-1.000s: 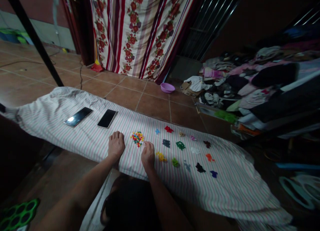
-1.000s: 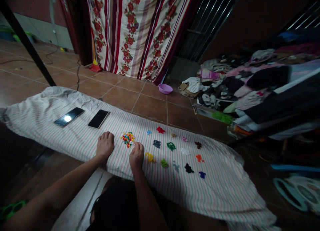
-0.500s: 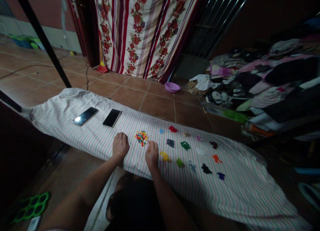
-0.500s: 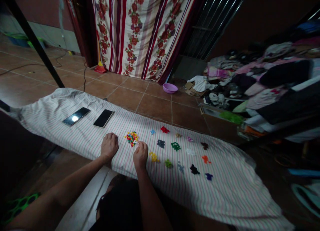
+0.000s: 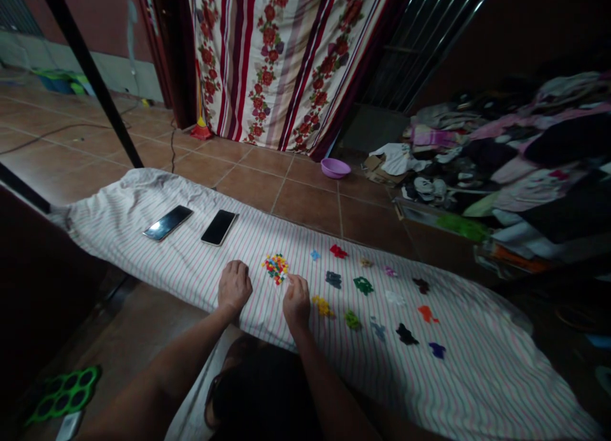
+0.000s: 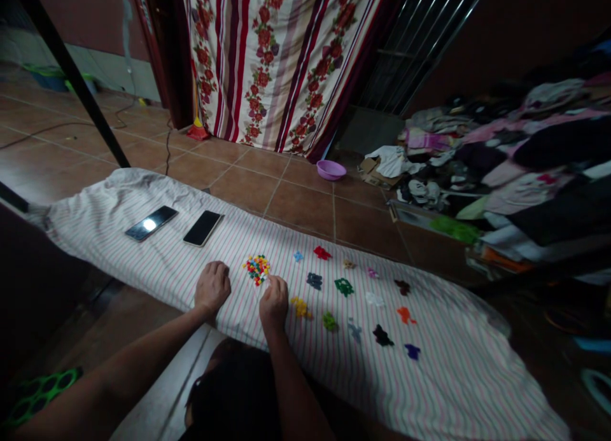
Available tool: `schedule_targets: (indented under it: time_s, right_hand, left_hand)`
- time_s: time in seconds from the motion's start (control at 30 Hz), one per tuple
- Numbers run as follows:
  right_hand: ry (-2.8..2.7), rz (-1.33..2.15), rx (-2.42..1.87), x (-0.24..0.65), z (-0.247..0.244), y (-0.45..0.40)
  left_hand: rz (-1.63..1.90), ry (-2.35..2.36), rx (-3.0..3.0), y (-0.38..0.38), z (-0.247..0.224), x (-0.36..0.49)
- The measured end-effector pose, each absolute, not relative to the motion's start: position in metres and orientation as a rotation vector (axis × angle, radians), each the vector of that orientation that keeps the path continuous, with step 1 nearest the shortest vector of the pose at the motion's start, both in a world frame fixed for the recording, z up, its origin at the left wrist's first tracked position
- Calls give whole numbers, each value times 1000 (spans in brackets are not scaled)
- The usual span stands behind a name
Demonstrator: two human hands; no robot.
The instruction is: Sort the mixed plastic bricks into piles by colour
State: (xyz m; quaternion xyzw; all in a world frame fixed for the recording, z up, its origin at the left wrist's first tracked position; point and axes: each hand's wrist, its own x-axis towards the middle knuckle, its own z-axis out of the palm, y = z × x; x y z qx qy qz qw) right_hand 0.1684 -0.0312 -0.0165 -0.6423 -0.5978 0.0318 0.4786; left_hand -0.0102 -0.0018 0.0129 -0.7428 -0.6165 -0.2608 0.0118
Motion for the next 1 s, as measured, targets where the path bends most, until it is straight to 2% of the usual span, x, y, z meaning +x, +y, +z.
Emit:
schedule_targets:
  time_s: [1.0]
  right_hand:
    - [-1440, 152, -1602, 183, -16, -19]
  left_hand:
    - [-723, -1954, -2329, -2, 20, -9]
